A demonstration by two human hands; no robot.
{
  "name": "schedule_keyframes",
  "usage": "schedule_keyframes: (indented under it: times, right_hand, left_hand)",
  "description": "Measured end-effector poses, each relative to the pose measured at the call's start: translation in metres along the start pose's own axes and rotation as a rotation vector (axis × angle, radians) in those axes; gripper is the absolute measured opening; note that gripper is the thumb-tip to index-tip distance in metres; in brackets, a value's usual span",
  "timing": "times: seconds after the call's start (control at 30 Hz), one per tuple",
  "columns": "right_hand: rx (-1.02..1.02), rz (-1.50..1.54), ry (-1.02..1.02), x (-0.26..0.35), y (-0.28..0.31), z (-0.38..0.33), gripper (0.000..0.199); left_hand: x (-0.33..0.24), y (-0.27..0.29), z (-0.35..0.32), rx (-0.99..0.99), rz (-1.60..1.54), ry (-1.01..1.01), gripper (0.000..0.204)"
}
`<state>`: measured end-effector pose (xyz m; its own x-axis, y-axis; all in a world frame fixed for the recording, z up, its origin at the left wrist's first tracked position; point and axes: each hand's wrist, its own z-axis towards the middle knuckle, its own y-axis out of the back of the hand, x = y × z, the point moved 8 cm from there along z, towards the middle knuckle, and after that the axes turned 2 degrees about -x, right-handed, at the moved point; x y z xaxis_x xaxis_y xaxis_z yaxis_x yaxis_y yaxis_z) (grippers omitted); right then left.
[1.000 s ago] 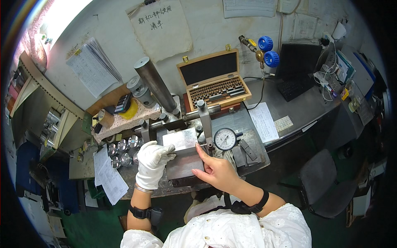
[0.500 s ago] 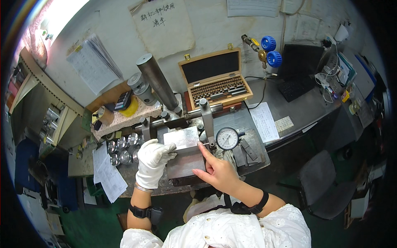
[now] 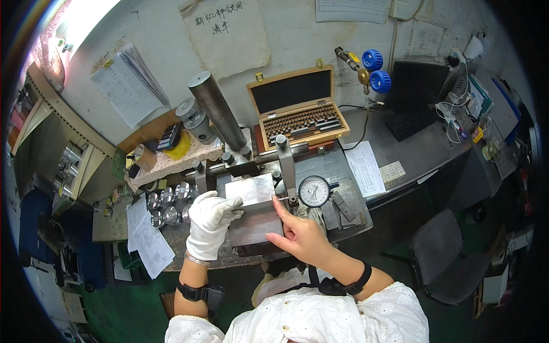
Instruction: Inspecting and measuring metal pistons and components using a dial gauge measurement jig.
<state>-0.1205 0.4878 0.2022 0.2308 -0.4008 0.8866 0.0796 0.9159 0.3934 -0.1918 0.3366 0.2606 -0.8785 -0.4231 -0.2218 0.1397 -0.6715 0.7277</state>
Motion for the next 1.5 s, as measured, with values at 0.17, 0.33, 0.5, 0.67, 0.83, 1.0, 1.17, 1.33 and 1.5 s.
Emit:
schedule_keyframes:
  times: [0.17,0.33,0.5,0.67,0.83,1.0,1.17,1.33,1.5]
  right_hand:
    - [-0.031,-0.036,0.030,0.0014,0.0022,-0.0004,0.073]
    - [-0.037,-0.060,0.038,0.0020,0.0039,0.0004,0.072]
    - [-0.034,-0.068,0.032,0.0012,0.0022,0.0010,0.072]
    - [-0.051,-0.040,0.023,0.0013,0.0011,-0.0022,0.074]
    - [-0.045,0.022,-0.013,-0.0016,0.0003,-0.0041,0.075]
    - [-0.031,0.021,-0.033,-0.0025,0.0000,-0.0034,0.074]
    - [-0.028,0.016,-0.028,-0.0016,0.0006,-0.0029,0.074]
    - [-0.047,0.024,-0.026,-0.0019,0.0013,-0.0038,0.074]
    - [-0.026,0.033,-0.037,-0.0041,-0.0002,-0.0042,0.074]
  left_hand:
    - [0.0000,0.0006,0.0006,0.013,-0.004,0.002,0.029]
    - [0.0024,-0.0011,0.0004,0.024,-0.015,0.012,0.030]
    - [0.0030,-0.0009,0.0009,0.036,-0.001,0.017,0.030]
    - [0.0012,0.0001,0.0010,-0.002,0.016,-0.003,0.033]
    - [-0.0039,0.0045,0.0016,-0.041,0.012,-0.038,0.036]
    - [-0.0014,0.0015,0.0006,-0.017,0.021,-0.025,0.037]
    - [0.0010,0.0017,0.0000,-0.030,-0.005,0.004,0.037]
    - [-0.0017,0.0026,0.0023,-0.024,0.030,-0.013,0.036]
    - [-0.0012,0.0017,0.0010,-0.019,0.024,-0.008,0.036]
